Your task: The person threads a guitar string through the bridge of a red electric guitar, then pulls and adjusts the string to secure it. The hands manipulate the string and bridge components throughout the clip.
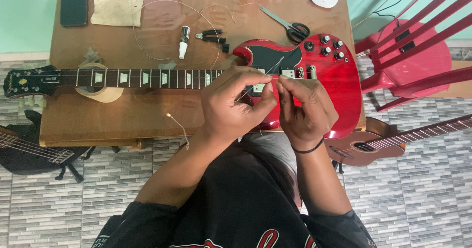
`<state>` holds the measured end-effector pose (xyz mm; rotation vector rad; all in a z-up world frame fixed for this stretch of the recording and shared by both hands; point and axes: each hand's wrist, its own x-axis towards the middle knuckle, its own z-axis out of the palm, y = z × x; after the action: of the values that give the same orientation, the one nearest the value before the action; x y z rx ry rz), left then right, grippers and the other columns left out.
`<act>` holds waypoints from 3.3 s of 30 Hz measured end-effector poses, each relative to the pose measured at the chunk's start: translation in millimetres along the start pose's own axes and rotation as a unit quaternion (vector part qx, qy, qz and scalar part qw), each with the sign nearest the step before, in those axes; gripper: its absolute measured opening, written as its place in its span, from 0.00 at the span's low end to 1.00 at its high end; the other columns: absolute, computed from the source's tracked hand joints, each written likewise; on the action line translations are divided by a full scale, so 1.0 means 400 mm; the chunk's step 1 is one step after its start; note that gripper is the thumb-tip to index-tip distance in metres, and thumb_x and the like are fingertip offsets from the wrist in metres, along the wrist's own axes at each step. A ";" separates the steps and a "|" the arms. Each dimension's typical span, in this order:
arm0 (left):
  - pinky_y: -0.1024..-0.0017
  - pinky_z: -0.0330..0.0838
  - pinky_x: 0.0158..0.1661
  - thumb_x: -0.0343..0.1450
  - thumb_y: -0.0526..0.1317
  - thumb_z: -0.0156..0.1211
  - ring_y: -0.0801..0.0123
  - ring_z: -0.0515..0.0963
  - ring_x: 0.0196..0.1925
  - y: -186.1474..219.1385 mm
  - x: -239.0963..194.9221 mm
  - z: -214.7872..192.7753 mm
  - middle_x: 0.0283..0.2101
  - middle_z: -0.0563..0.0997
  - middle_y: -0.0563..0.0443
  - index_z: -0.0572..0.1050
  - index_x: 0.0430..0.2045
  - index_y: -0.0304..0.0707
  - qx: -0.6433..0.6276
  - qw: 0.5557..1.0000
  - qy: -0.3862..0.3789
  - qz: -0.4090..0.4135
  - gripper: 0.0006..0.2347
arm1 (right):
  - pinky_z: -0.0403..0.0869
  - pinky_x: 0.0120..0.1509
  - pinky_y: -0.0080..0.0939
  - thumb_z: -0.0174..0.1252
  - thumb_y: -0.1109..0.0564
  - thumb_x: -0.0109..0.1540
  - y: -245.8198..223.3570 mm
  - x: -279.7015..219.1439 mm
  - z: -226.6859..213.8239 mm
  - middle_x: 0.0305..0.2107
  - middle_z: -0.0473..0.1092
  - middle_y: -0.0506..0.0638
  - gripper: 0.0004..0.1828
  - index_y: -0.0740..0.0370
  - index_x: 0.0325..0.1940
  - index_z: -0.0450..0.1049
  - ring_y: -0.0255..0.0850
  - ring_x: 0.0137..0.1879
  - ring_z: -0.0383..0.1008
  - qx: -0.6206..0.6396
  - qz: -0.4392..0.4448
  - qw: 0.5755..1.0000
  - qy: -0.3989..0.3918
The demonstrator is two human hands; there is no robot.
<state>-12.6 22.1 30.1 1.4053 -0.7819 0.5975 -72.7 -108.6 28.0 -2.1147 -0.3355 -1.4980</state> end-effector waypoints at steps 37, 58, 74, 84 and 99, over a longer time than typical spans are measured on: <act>0.67 0.80 0.31 0.62 0.27 0.65 0.59 0.83 0.28 -0.023 -0.008 -0.012 0.26 0.80 0.52 0.78 0.25 0.41 0.073 0.997 0.009 0.030 0.07 | 0.77 0.40 0.45 0.65 0.73 0.65 0.034 -0.042 0.019 0.29 0.76 0.53 0.06 0.66 0.39 0.82 0.48 0.32 0.77 -0.015 -0.006 0.999 -0.049; 0.69 0.78 0.35 0.64 0.28 0.62 0.60 0.82 0.29 -0.052 -0.002 -0.126 0.24 0.77 0.55 0.75 0.21 0.44 0.076 0.995 -0.052 0.026 0.07 | 0.74 0.40 0.51 0.65 0.71 0.68 0.034 -0.061 0.073 0.29 0.76 0.58 0.04 0.71 0.39 0.81 0.57 0.32 0.75 0.081 0.011 0.989 -0.125; 0.73 0.78 0.31 0.63 0.40 0.78 0.65 0.83 0.26 -0.027 -0.024 -0.117 0.27 0.82 0.47 0.81 0.33 0.39 -0.077 0.986 -0.118 -0.092 0.12 | 0.73 0.36 0.46 0.64 0.70 0.69 0.014 -0.018 0.019 0.30 0.77 0.57 0.04 0.70 0.39 0.80 0.51 0.30 0.73 0.003 0.034 0.997 -0.063; 0.69 0.75 0.28 0.68 0.35 0.74 0.58 0.82 0.25 -0.123 -0.075 -0.045 0.24 0.83 0.43 0.84 0.28 0.37 -0.004 0.947 -0.304 -0.101 0.03 | 0.76 0.41 0.47 0.65 0.72 0.71 0.170 -0.119 -0.123 0.25 0.74 0.60 0.01 0.75 0.44 0.80 0.44 0.31 0.73 0.008 0.302 0.948 -0.095; 0.70 0.79 0.31 0.72 0.43 0.70 0.64 0.86 0.32 -0.281 -0.169 0.118 0.31 0.81 0.58 0.82 0.32 0.51 0.135 0.911 -0.391 -0.004 0.03 | 0.69 0.39 0.41 0.71 0.60 0.67 0.362 -0.328 -0.189 0.28 0.71 0.53 0.03 0.61 0.43 0.85 0.40 0.33 0.67 -0.172 0.433 0.879 -0.102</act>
<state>26.0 -29.5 -93.4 1.9343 -1.3576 0.1068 -110.1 -258.2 -114.1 -2.2091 0.7815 -0.8270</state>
